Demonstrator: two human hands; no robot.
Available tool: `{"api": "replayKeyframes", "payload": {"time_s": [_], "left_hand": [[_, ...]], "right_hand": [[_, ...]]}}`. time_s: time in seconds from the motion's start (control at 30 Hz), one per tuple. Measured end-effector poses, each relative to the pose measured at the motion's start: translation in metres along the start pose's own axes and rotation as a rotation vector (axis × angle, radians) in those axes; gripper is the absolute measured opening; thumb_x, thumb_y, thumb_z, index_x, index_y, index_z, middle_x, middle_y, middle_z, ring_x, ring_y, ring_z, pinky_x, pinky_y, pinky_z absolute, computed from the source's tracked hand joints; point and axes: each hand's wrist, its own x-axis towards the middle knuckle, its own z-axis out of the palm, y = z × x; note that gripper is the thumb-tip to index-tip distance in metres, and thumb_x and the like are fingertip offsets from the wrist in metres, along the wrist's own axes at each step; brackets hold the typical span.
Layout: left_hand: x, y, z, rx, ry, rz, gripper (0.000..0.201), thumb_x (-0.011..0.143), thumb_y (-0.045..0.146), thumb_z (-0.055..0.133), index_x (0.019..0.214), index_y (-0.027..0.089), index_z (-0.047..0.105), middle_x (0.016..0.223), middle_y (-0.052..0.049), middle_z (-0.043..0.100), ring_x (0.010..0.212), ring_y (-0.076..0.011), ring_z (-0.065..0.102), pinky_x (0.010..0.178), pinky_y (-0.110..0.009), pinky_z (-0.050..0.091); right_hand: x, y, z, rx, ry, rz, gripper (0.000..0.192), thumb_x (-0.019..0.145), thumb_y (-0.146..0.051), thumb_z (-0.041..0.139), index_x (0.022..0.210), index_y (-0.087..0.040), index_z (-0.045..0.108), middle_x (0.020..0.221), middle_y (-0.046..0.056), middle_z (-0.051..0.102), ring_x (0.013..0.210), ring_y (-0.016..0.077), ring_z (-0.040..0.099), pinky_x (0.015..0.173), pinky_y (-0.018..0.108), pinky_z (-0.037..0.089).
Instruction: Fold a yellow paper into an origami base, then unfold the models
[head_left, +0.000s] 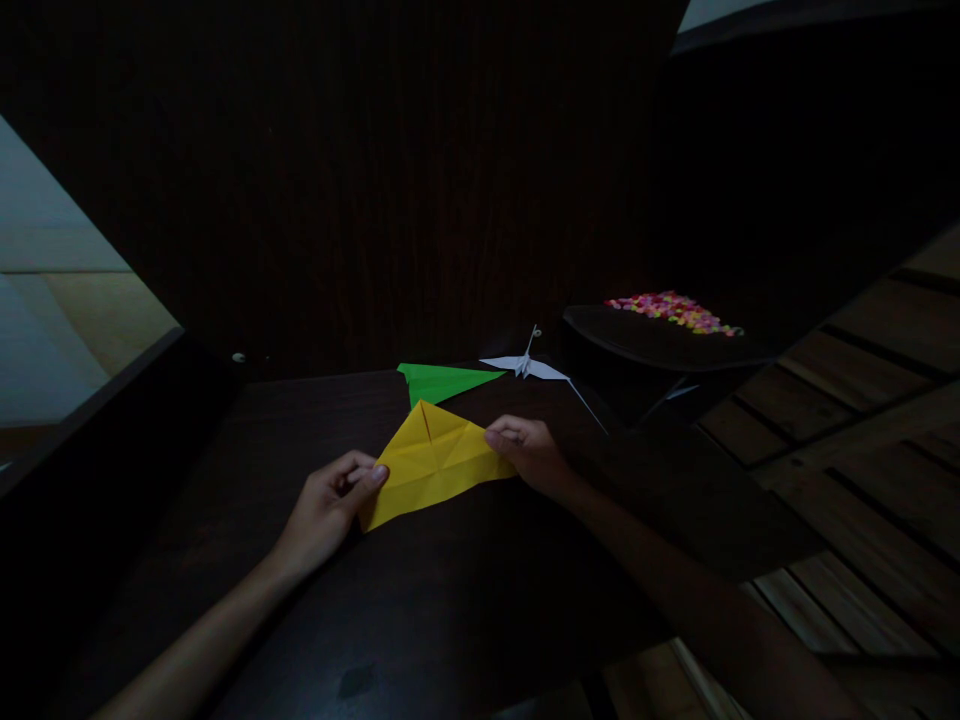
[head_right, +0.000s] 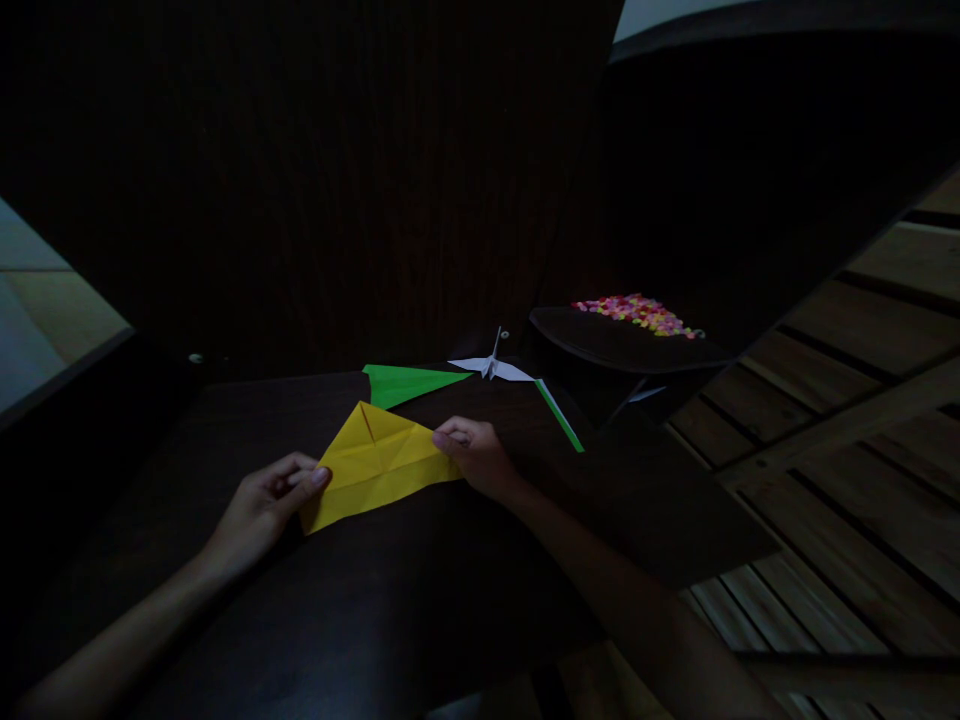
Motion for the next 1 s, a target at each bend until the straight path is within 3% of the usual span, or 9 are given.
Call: {"api": "replayKeyframes", "payload": {"time_s": [0.2, 0.33, 0.43, 0.53, 0.63, 0.87, 1.0], "left_hand": [[0.002, -0.004, -0.003, 0.205, 0.122, 0.343, 0.023, 0.084, 0.041, 0.063, 0.082, 0.02, 0.073, 0.085, -0.004, 0.069, 0.08, -0.0198, 0.065, 0.07, -0.03, 0.052], [0.004, -0.008, -0.009, 0.391, 0.215, 0.622, 0.014, 0.086, 0.029, 0.063, 0.085, 0.02, 0.074, 0.082, -0.003, 0.063, 0.076, -0.0178, 0.061, 0.066, -0.029, 0.05], [0.004, -0.009, -0.014, 0.523, 0.187, 0.817, 0.013, 0.087, 0.021, 0.062, 0.094, 0.02, 0.073, 0.081, -0.003, 0.062, 0.075, -0.017, 0.058, 0.062, -0.027, 0.048], [0.004, -0.008, -0.021, 0.637, 0.073, 0.964, 0.023, 0.09, 0.011, 0.055, 0.105, 0.019, 0.07, 0.089, -0.006, 0.064, 0.081, -0.0178, 0.058, 0.066, -0.028, 0.049], [0.005, -0.011, -0.027, 0.744, -0.044, 1.008, 0.03, 0.091, 0.007, 0.049, 0.112, 0.019, 0.067, 0.095, -0.009, 0.066, 0.085, -0.0196, 0.058, 0.071, -0.031, 0.049], [0.01, -0.025, -0.032, 0.94, -0.196, 0.891, 0.035, 0.091, 0.01, 0.045, 0.115, 0.023, 0.068, 0.098, -0.01, 0.068, 0.091, -0.024, 0.059, 0.077, -0.037, 0.05], [0.011, -0.025, -0.03, 0.976, -0.256, 0.871, 0.036, 0.09, 0.009, 0.047, 0.117, 0.023, 0.067, 0.101, -0.01, 0.069, 0.094, -0.0242, 0.06, 0.08, -0.037, 0.049]], "right_hand": [[-0.001, -0.001, -0.001, -0.159, 0.071, -0.275, 0.017, 0.087, -0.032, 0.059, 0.078, -0.021, 0.069, 0.08, 0.003, 0.071, 0.076, 0.0186, 0.065, 0.071, 0.032, 0.049], [0.001, -0.003, -0.004, -0.265, 0.111, -0.517, 0.015, 0.088, -0.029, 0.063, 0.077, -0.022, 0.07, 0.083, 0.004, 0.066, 0.084, 0.0204, 0.059, 0.079, 0.038, 0.046], [0.001, -0.003, -0.008, -0.325, 0.099, -0.574, 0.015, 0.089, -0.028, 0.062, 0.079, -0.022, 0.072, 0.082, 0.004, 0.062, 0.081, 0.0199, 0.055, 0.075, 0.038, 0.045], [0.002, -0.002, -0.013, -0.346, 0.017, -0.599, 0.015, 0.089, -0.027, 0.062, 0.082, -0.022, 0.074, 0.084, 0.005, 0.06, 0.084, 0.0204, 0.054, 0.073, 0.037, 0.045], [0.003, -0.001, -0.019, -0.399, -0.072, -0.625, 0.014, 0.089, -0.024, 0.062, 0.082, -0.023, 0.074, 0.086, 0.005, 0.06, 0.087, 0.0206, 0.052, 0.073, 0.036, 0.044], [0.004, 0.007, -0.025, -0.567, -0.349, -0.628, 0.019, 0.086, -0.011, 0.062, 0.082, -0.025, 0.074, 0.093, 0.005, 0.059, 0.093, 0.0206, 0.052, 0.073, 0.033, 0.044], [0.004, 0.007, -0.026, -0.651, -0.389, -0.614, 0.023, 0.084, -0.007, 0.061, 0.084, -0.025, 0.074, 0.091, 0.004, 0.058, 0.089, 0.0193, 0.051, 0.07, 0.032, 0.042]]}}
